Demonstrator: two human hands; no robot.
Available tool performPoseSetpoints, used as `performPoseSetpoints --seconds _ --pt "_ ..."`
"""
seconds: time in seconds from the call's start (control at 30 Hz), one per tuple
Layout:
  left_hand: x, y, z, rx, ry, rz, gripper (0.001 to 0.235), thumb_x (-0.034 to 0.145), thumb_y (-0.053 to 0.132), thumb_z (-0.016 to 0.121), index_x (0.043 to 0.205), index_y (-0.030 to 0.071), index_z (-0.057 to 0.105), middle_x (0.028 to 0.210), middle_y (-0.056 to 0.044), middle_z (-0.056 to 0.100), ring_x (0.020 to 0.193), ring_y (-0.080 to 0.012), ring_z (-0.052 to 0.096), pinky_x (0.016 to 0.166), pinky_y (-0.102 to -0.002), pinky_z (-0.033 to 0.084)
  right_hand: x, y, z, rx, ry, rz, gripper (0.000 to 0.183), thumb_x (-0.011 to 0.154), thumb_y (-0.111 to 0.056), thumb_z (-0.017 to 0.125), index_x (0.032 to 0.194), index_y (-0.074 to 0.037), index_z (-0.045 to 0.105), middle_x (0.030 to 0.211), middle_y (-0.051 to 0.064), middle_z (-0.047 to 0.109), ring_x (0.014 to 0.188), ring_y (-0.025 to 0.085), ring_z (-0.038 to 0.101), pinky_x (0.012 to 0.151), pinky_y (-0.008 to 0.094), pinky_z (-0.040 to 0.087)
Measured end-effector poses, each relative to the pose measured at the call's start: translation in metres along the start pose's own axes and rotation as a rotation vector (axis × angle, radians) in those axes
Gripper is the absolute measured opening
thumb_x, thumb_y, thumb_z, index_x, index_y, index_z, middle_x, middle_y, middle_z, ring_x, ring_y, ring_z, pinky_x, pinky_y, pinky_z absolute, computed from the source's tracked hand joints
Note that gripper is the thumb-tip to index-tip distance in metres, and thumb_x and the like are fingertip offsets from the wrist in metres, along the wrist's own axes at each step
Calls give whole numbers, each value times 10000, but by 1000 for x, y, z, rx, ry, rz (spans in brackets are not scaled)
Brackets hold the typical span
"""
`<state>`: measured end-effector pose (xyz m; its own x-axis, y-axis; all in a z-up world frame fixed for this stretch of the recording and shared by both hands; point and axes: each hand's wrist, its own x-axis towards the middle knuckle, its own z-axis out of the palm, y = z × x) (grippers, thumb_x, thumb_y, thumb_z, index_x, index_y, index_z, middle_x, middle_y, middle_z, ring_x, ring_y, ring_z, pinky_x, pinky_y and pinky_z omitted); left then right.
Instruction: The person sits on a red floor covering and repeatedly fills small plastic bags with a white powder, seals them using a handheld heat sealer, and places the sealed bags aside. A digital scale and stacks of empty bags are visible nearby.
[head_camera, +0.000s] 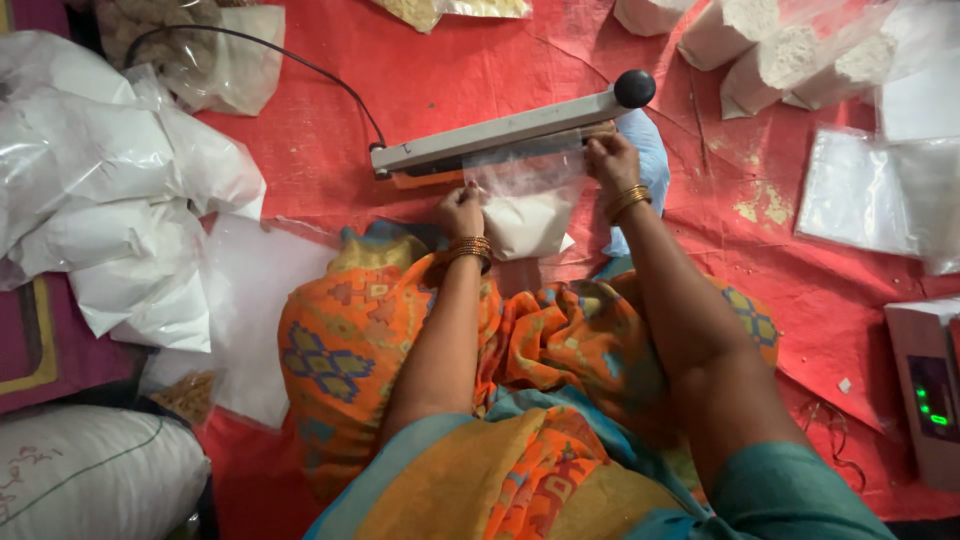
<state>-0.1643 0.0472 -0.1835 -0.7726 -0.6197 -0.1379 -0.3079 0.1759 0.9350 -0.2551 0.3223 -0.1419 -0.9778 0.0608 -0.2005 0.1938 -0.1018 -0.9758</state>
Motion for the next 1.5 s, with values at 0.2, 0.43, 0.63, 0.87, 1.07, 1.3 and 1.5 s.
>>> performPoseSetpoints --seconds 0.2,0.43,0.63,0.87,1.07,1.3,1.5 --pt "-3 9 -1 -49 -9 -49 269 900 262 740 811 10 774 642 -115 712 550 -161 615 563 -353 485 -20 -97 7 48 357 -349 189 1078 -220 500 1121 -91 632 919 36 651 791 152 622 673 314 502" --pt "-5 16 -3 -99 -56 -155 327 932 301 722 823 -5 759 617 -98 698 499 -157 597 510 -342 466 -7 -143 29 -1098 109 -773 179 1020 -160 547 1007 -76 704 1030 142 693 998 361 657 869 490 505" --pt "-5 13 0 -126 -80 -243 367 952 337 690 801 5 728 592 -98 679 482 -179 632 505 -345 484 44 -98 24 -1326 118 -419 236 1028 -288 566 980 -132 736 1016 150 716 967 383 664 847 513 508" --pt "-3 3 8 -96 -37 -211 375 941 331 684 827 -24 723 738 -132 738 657 -252 676 671 -396 517 54 -87 21 -1279 176 -356 195 966 -289 589 967 -202 763 1036 106 736 985 345 674 849 489 515" --pt "-4 2 9 -98 20 -208 349 898 331 692 908 -14 743 810 -141 763 708 -258 712 703 -380 538 48 -90 29 -1305 204 -268 198 984 -309 588 969 -214 762 1046 73 742 994 327 687 869 482 522" --pt "-7 7 7 -96 55 -130 365 881 334 694 980 -14 748 871 -153 766 772 -267 739 738 -381 559 43 -100 34 -1328 217 -292 171 946 -291 619 942 -208 769 1019 89 734 928 349 688 814 479 532" --pt "-7 13 4 -75 4 -172 371 902 345 671 914 -19 739 788 -153 751 693 -271 711 688 -392 533 43 -100 34 -1336 220 -320 156 963 -278 623 952 -204 760 1008 87 735 920 343 694 814 475 537"
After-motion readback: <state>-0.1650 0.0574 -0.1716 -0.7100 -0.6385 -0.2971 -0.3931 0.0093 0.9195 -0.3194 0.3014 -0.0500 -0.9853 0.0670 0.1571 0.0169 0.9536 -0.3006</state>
